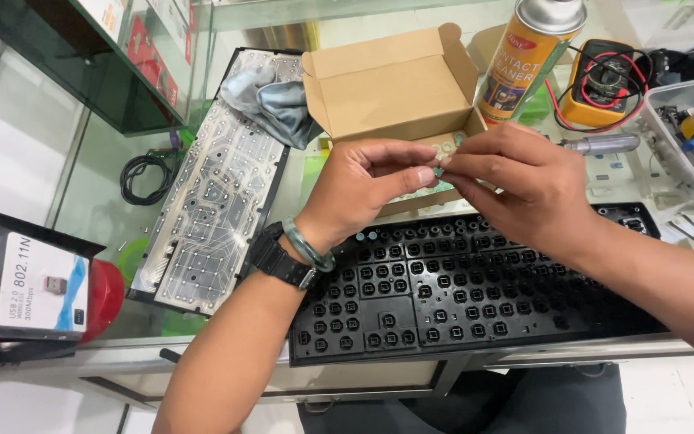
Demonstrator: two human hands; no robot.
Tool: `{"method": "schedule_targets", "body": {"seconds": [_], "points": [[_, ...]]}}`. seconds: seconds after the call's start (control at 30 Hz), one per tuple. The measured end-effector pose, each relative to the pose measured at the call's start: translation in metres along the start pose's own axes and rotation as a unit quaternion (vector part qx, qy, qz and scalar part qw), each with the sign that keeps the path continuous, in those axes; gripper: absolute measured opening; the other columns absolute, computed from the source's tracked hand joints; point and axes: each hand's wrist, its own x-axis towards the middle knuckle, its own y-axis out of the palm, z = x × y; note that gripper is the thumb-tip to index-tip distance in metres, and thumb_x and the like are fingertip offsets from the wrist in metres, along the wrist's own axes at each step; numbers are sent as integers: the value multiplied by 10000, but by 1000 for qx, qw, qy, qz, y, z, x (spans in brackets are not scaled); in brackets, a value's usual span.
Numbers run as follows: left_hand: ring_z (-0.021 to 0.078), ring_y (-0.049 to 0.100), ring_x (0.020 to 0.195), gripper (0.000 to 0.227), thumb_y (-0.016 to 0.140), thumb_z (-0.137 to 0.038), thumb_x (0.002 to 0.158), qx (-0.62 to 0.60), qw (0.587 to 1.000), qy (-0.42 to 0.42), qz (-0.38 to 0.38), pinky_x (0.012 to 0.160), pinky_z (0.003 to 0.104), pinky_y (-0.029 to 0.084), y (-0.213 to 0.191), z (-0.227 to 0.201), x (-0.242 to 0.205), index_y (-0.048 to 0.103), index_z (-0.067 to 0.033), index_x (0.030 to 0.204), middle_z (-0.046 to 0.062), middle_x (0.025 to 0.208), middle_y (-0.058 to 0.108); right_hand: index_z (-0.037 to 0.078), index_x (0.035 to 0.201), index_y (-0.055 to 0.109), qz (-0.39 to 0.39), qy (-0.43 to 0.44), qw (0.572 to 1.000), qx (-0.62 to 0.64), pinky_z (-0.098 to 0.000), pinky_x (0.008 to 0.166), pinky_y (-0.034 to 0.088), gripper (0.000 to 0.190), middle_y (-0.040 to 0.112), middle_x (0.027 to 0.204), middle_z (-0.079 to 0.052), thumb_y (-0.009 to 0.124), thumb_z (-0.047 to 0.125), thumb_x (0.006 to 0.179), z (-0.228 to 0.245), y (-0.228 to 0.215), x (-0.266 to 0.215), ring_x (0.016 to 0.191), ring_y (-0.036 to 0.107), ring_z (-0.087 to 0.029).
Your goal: The person places small, light-green circular components from a cardboard box into the key switch slots of a black keyboard base. The person repeatedly picks up the components and inserts them into the keyboard, working across the key layout.
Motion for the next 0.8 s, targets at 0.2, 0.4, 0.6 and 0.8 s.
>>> {"method": "schedule_targets", "body": {"seconds": [0.2, 0.4, 0.6, 0.8], "points": [[166, 759, 1016, 266, 791, -83, 864, -17, 1000, -8, 17, 959, 280, 653, 1, -1, -1, 752, -30, 1121, 125, 1110, 784, -45, 1027, 738, 19, 8, 999, 25, -393, 783, 529, 65, 692, 991, -190, 758, -46, 966, 2, -3, 3, 824, 652, -301], [114, 737, 1047, 294, 800, -131, 869, 54, 997, 8, 55, 971, 247, 633, -8, -6, -1, 743, -67, 1151, 78, 1127, 784, -21, 1050, 743, 46, 47, 998, 13, -363, 783, 525, 74, 682, 1014, -162, 756, -33, 979, 3, -1, 2, 873, 662, -278], [89, 745, 947, 293, 784, -197, 889, 131, 987, 22, 91, 885, 218, 624, -16, -10, 0, 744, -106, 1165, 55, 1041, 804, -20, 1009, 740, 80, 120, 988, 53, -340, 793, 519, 47, 698, 972, -143, 764, -22, 968, 5, 8, 4, 854, 666, -246], [62, 709, 839, 325, 792, -178, 871, 85, 994, -32, 66, 781, 209, 612, -21, -11, 1, 747, -79, 1178, 51, 971, 807, -23, 1039, 743, 87, 136, 985, 62, -330, 765, 506, 63, 671, 976, -137, 753, -50, 984, 5, 7, 11, 850, 641, -235]]}}
